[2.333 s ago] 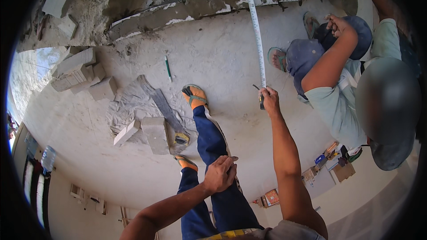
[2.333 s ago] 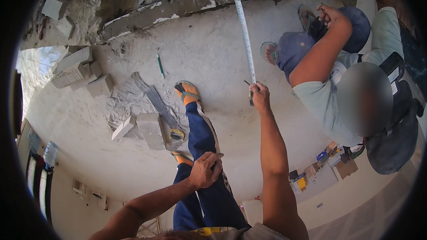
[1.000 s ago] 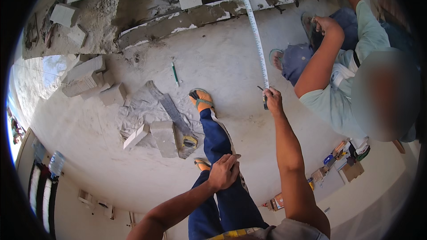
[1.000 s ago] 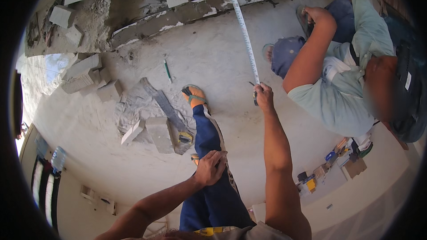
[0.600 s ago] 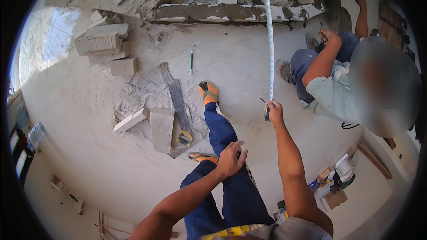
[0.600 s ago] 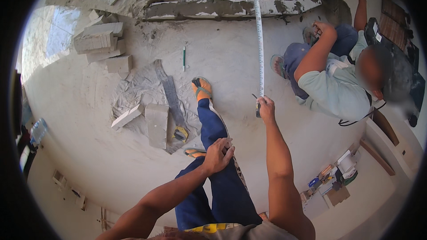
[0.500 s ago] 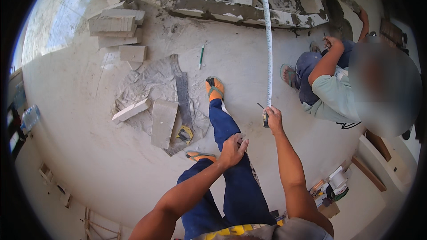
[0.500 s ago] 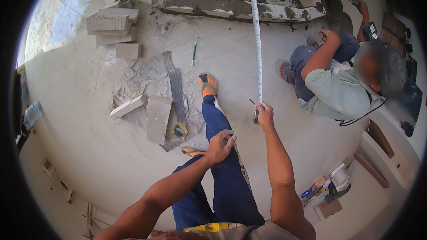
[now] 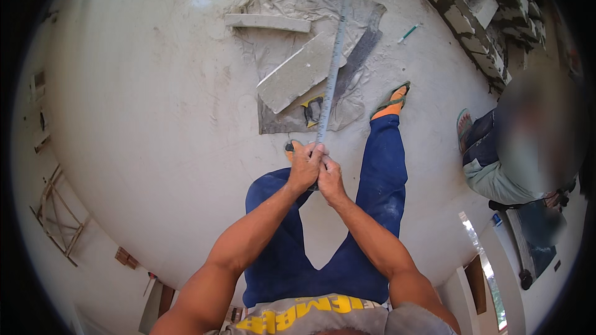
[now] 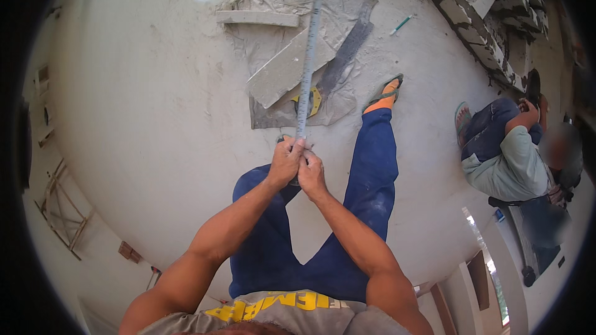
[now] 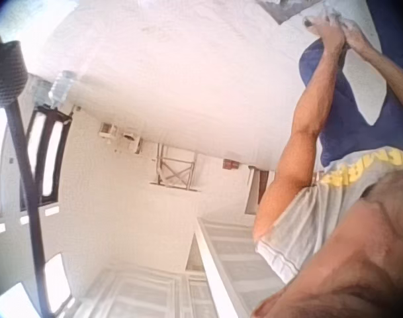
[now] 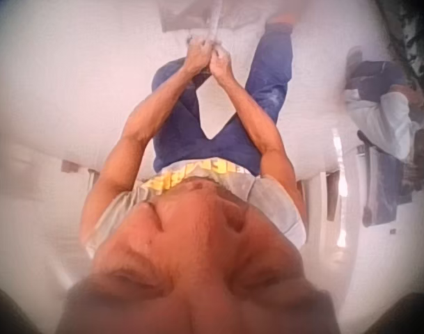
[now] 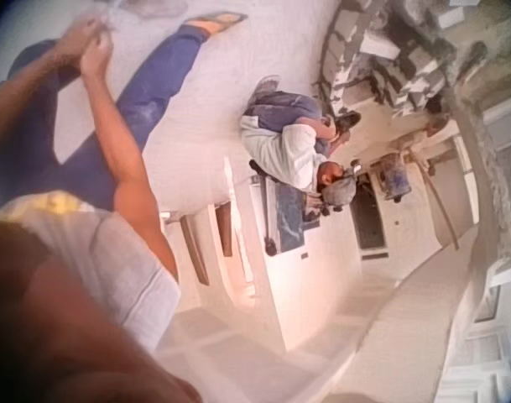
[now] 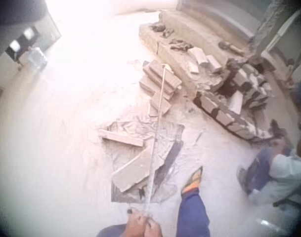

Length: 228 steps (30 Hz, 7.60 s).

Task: The person measures a brick with a tape measure, marks it, and then cuts through it using a hand saw while holding it steady on the floor.

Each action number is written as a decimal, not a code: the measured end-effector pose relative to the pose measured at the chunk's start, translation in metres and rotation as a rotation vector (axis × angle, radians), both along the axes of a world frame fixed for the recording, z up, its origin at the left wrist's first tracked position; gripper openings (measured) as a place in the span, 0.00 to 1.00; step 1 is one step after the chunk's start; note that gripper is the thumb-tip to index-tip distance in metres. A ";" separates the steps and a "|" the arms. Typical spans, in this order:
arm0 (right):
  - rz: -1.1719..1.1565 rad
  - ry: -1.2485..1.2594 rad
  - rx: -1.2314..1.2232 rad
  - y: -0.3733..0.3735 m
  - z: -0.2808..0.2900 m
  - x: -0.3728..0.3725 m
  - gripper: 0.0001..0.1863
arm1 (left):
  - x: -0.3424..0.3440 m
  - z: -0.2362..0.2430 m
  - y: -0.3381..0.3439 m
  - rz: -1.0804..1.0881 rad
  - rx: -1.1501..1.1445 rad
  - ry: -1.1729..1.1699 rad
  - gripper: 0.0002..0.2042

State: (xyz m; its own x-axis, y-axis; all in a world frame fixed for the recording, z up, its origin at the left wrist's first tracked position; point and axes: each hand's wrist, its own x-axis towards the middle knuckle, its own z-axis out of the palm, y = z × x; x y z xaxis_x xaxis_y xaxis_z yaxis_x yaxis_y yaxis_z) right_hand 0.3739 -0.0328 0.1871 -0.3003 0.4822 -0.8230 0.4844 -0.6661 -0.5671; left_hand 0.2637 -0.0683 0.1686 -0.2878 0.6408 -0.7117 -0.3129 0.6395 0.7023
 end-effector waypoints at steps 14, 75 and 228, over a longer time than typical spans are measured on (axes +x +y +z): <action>0.750 -0.085 0.354 -0.004 -0.058 0.001 0.24 | -0.014 -0.037 -0.197 0.394 -0.162 -0.155 0.25; 0.563 -0.319 1.324 0.370 -0.196 -0.170 0.47 | -0.217 -0.216 -0.260 -0.093 -0.014 0.193 0.22; 1.668 0.269 1.035 0.068 -0.298 -0.020 0.25 | -0.245 -0.286 0.087 -0.635 -0.016 1.113 0.57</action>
State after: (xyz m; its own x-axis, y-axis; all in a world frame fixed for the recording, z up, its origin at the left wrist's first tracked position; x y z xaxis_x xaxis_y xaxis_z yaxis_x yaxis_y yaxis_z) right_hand 0.3543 0.0348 -0.1113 -0.9281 -0.1787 -0.3268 0.0203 0.8518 -0.5235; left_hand 0.0191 0.0187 -0.1172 -0.3785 0.8776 -0.2943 0.7971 0.4706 0.3784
